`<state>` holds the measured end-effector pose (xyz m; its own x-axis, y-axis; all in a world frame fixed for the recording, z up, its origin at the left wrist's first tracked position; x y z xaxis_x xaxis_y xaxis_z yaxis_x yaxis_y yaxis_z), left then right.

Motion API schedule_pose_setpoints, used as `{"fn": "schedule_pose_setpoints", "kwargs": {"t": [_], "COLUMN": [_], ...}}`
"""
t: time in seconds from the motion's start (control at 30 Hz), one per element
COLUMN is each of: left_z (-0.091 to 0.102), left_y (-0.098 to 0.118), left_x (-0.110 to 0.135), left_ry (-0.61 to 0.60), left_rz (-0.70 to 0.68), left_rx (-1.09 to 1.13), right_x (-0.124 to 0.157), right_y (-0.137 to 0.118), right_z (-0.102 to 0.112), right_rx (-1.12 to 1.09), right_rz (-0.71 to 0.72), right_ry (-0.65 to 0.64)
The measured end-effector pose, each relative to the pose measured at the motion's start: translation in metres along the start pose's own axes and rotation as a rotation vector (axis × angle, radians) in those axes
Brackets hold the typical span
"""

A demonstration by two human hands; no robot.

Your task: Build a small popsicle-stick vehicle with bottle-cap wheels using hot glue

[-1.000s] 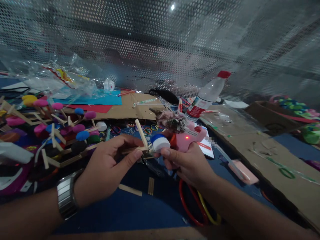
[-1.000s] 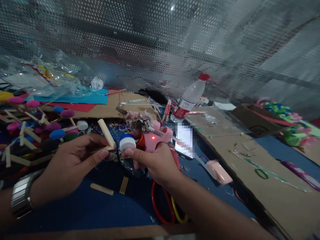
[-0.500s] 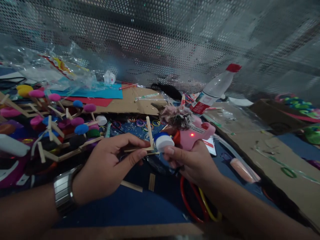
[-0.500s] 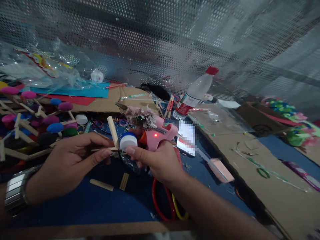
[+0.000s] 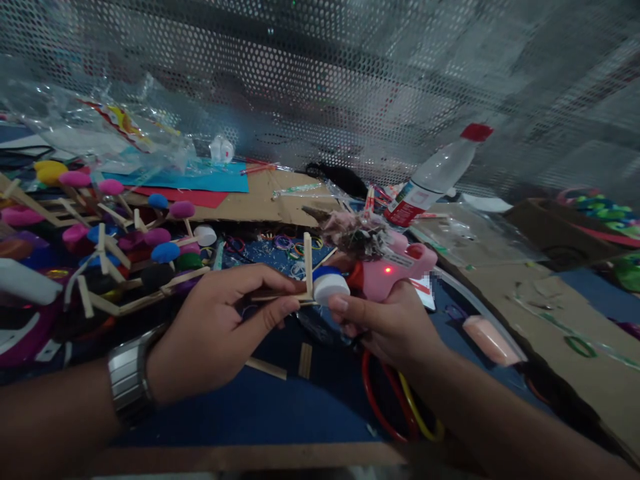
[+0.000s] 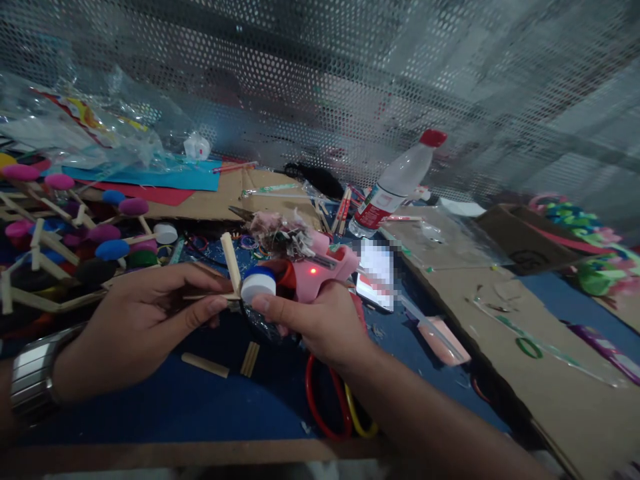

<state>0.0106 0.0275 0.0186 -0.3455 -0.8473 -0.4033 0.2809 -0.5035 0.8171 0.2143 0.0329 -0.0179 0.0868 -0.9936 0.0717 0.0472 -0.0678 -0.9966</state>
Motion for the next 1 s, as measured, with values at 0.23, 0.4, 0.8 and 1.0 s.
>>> {"fn": "schedule_pose_setpoints", "kwargs": {"t": [0.23, 0.4, 0.8, 1.0], "left_z": [0.001, 0.001, 0.004, 0.007], "left_y": [0.002, 0.001, 0.005, 0.011], "left_x": [0.0, -0.001, 0.001, 0.0], "left_ry": [0.021, 0.032, 0.026, 0.007], "left_rz": [-0.02, -0.036, -0.06, -0.122], "left_rx": [-0.018, -0.033, -0.001, -0.1], "right_x": [0.001, 0.001, 0.001, -0.001], "right_y": [-0.004, -0.004, -0.002, -0.006], "right_z": [-0.002, -0.003, 0.003, 0.003], "right_rx": [-0.012, -0.053, 0.022, -0.003], "right_rz": [-0.022, 0.001, 0.045, 0.037], "right_ry": [-0.017, -0.044, -0.051, -0.066]}}
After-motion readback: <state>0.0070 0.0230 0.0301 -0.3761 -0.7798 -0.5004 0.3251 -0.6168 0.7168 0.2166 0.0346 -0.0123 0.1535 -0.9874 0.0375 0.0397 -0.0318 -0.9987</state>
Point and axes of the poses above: each hand's wrist, its own x-axis away from the middle knuckle, its own z-axis out of the back of the hand, y = z × x, the point moved 4 cm from there along -x, towards the middle knuckle, and after that the axes turned 1 degree about y, right-handed, at the moved point
